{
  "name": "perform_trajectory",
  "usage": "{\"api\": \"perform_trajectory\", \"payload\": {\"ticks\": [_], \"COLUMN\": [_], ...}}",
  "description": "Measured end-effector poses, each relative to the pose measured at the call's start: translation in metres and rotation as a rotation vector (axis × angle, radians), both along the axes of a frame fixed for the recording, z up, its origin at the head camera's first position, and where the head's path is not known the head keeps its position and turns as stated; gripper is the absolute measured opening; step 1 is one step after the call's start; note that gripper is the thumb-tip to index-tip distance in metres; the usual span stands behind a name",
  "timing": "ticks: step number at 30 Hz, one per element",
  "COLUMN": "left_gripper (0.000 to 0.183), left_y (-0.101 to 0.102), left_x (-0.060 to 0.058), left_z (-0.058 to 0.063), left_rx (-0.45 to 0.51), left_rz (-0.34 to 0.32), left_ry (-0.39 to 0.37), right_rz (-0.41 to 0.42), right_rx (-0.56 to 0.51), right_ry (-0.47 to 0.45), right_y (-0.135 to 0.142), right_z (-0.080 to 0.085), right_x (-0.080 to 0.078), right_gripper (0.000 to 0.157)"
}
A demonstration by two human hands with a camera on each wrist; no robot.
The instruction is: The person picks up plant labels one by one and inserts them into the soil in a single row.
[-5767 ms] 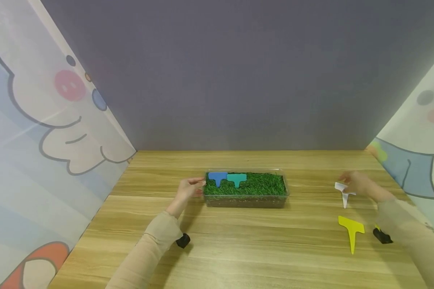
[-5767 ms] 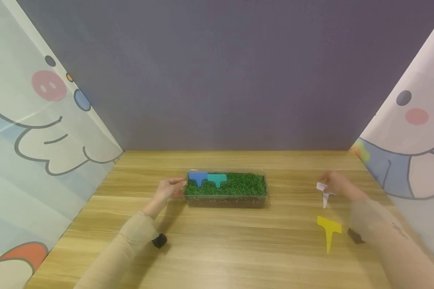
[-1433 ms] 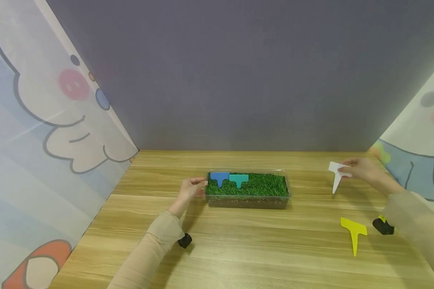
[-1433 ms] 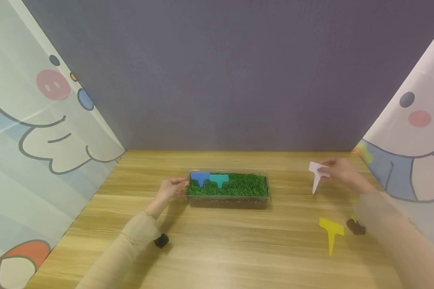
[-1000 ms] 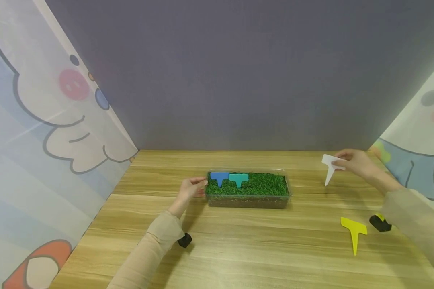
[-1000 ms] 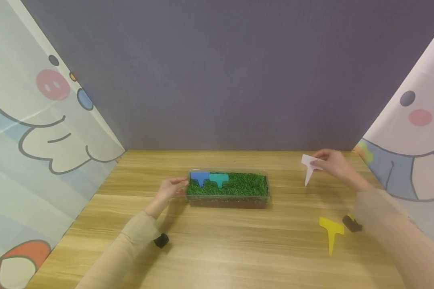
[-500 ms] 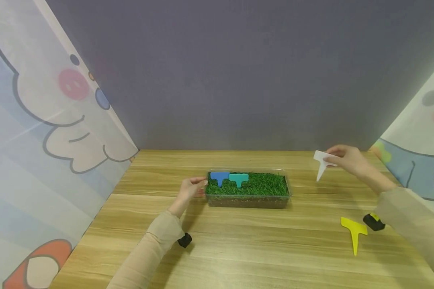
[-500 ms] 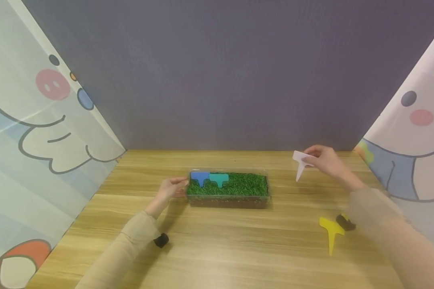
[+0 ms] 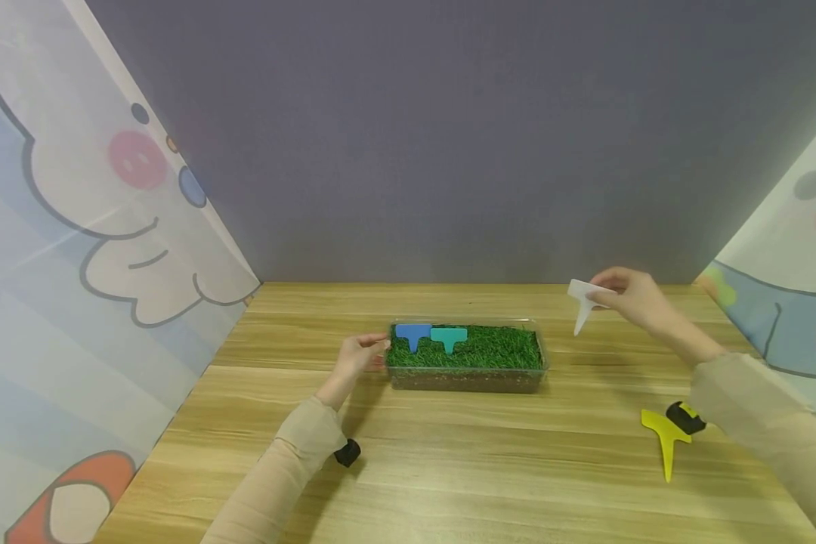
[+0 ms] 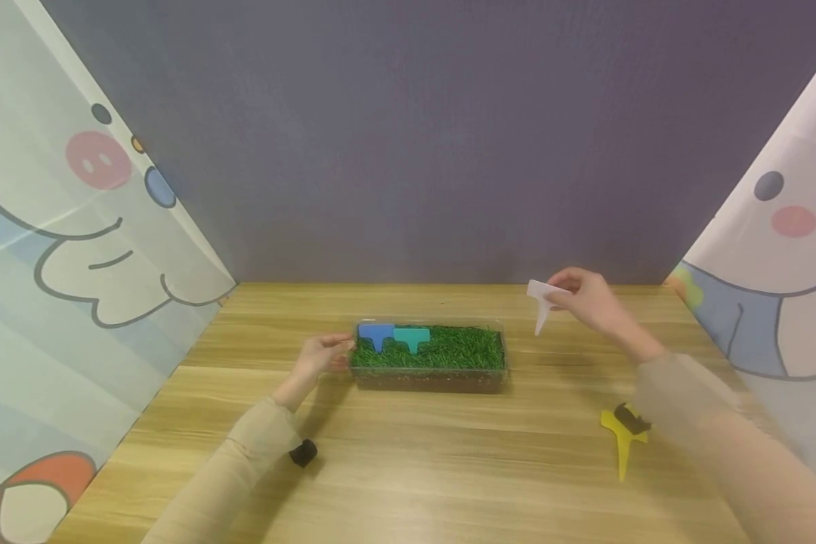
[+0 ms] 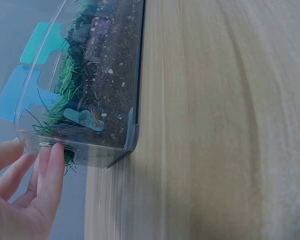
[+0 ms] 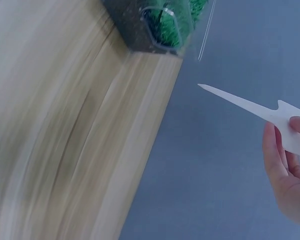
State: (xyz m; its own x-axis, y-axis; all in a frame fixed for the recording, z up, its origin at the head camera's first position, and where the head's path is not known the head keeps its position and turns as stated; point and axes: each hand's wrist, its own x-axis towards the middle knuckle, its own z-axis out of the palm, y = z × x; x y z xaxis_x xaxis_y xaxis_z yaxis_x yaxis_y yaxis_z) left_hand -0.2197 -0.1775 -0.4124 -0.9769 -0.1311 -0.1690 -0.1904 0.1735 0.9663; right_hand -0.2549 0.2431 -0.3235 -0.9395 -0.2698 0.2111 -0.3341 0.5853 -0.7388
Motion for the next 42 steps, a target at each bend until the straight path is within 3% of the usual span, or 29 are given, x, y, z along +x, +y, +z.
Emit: {"api": "perform_trajectory", "payload": {"ticks": [16, 42], "left_gripper": [0.029, 0.029], "left_y": [0.000, 0.000], "left_x": [0.000, -0.001], "left_z": [0.000, -0.001], "left_rx": [-0.001, 0.021], "left_rz": [0.007, 0.008], "left_ry": [0.000, -0.007], "right_rz": [0.049, 0.180], "right_rx": [-0.029, -0.166], "right_ry": [-0.019, -0.050], "right_y": [-0.031, -0.078], "right_z": [0.010, 0.000], "right_x": [0.005, 0.003], "right_gripper": [0.026, 0.021]}}
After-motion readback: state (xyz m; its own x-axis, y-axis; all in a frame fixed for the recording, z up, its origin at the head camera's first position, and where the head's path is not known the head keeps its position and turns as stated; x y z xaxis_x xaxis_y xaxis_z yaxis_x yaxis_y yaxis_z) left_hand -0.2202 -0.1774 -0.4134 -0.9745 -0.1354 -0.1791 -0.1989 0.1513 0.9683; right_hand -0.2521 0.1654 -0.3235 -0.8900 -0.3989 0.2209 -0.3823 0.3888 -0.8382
